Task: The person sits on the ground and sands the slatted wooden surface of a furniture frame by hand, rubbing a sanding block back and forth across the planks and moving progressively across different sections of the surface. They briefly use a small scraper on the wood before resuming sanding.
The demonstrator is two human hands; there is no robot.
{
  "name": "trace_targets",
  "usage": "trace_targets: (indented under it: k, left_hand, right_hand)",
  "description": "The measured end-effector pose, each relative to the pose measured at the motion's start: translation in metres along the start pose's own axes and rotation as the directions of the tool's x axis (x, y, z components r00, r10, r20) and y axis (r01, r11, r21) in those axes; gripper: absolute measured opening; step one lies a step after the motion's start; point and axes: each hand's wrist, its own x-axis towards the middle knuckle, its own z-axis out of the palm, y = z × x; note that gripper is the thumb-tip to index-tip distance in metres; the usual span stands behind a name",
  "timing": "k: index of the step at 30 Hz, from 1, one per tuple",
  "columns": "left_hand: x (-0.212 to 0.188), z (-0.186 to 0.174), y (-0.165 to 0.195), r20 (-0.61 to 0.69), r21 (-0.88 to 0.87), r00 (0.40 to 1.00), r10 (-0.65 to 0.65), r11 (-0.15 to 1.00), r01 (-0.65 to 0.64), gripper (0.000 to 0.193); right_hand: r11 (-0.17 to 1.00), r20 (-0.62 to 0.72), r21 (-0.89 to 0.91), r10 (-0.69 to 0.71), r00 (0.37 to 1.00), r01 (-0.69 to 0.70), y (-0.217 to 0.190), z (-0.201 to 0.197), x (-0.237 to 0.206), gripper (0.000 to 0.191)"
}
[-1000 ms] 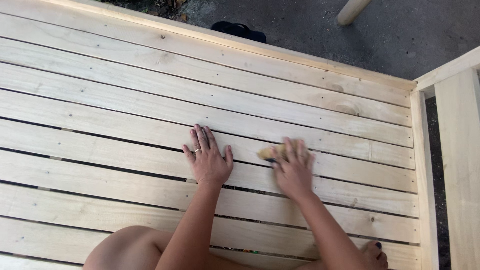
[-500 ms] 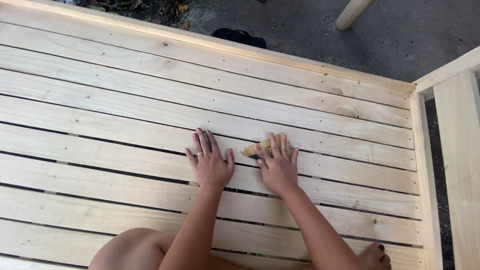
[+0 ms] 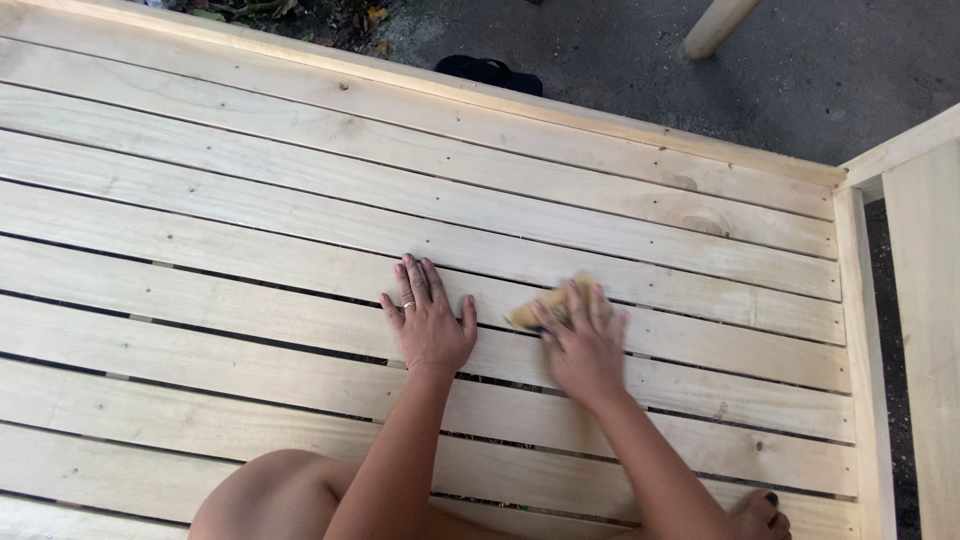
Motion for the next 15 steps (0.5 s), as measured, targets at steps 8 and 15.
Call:
trace_targets:
  k: [8, 15]
  left_hand:
    - [0.000, -0.001, 0.001, -0.012, 0.008, 1.000, -0.007, 1.000, 0.007, 0.087]
    - [0.001, -0.002, 0.001, -0.010, 0.014, 1.000, -0.008, 1.000, 0.008, 0.087]
  right_hand:
    - [0.998, -0.067, 0.058, -0.002, 0.998, 0.006, -0.004, 0.000, -0.008, 0.047]
    - [0.997, 0.094, -0.001, 0.072, 0.993, -0.072, 0.003, -0.013, -0.018, 0.050]
